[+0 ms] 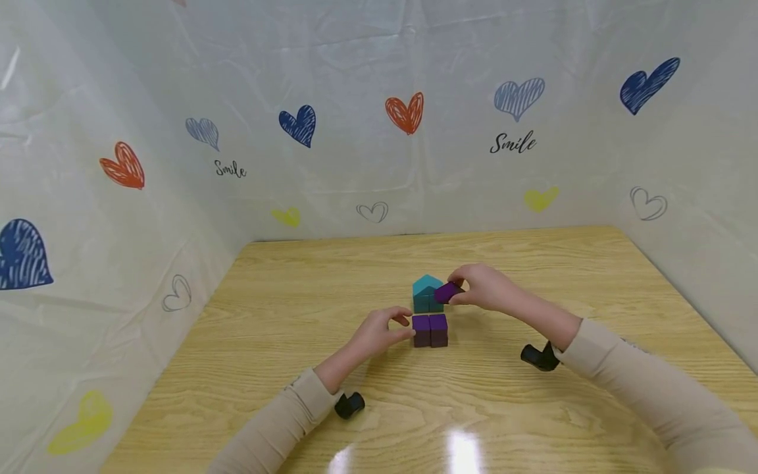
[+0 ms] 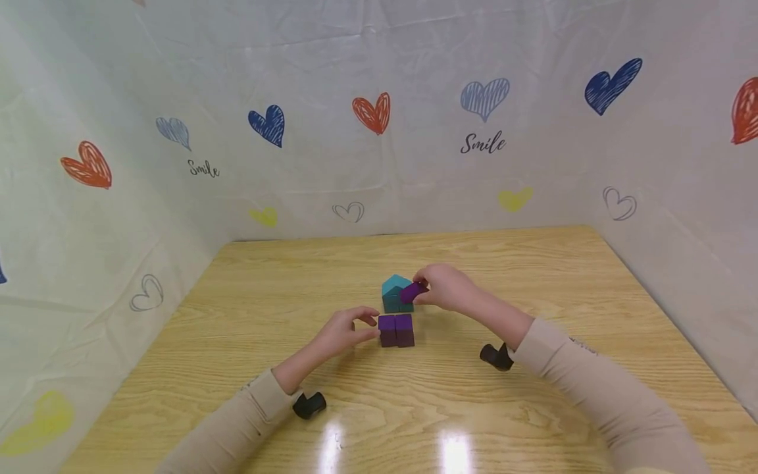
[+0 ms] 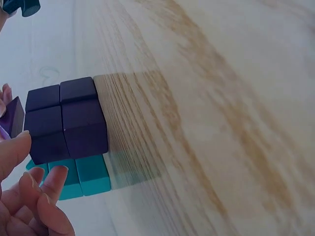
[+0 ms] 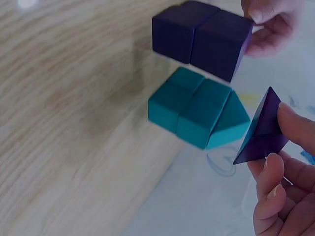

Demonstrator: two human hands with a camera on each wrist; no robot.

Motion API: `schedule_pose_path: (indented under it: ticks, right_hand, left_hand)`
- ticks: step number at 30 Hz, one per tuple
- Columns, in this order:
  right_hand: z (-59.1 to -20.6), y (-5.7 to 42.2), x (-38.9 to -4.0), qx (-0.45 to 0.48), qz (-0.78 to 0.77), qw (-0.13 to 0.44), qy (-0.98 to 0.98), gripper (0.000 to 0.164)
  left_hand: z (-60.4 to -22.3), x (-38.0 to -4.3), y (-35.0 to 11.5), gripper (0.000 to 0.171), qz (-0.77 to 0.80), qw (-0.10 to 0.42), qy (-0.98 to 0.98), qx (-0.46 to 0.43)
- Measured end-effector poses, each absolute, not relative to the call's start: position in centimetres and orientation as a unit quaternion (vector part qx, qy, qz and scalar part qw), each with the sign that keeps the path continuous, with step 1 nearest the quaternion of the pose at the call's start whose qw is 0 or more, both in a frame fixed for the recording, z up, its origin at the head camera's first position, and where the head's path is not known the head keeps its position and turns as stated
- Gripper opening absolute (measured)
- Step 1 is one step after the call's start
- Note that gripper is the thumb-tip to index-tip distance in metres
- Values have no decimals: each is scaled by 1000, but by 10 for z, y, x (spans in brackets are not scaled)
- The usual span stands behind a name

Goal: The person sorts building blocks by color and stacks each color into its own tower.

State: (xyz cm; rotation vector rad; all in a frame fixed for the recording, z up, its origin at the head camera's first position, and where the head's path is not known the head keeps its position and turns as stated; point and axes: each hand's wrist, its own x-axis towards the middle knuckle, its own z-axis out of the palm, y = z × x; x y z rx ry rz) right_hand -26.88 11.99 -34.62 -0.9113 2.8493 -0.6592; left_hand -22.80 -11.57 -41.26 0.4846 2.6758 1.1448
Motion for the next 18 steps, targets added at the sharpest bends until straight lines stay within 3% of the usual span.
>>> schedule_pose_path:
  ticks: [18]
  right_hand:
    - [-363, 89, -251, -350, -204, 62, 912, 37]
  left_hand:
    - [-414, -228, -115, 35, 382, 83, 904, 174]
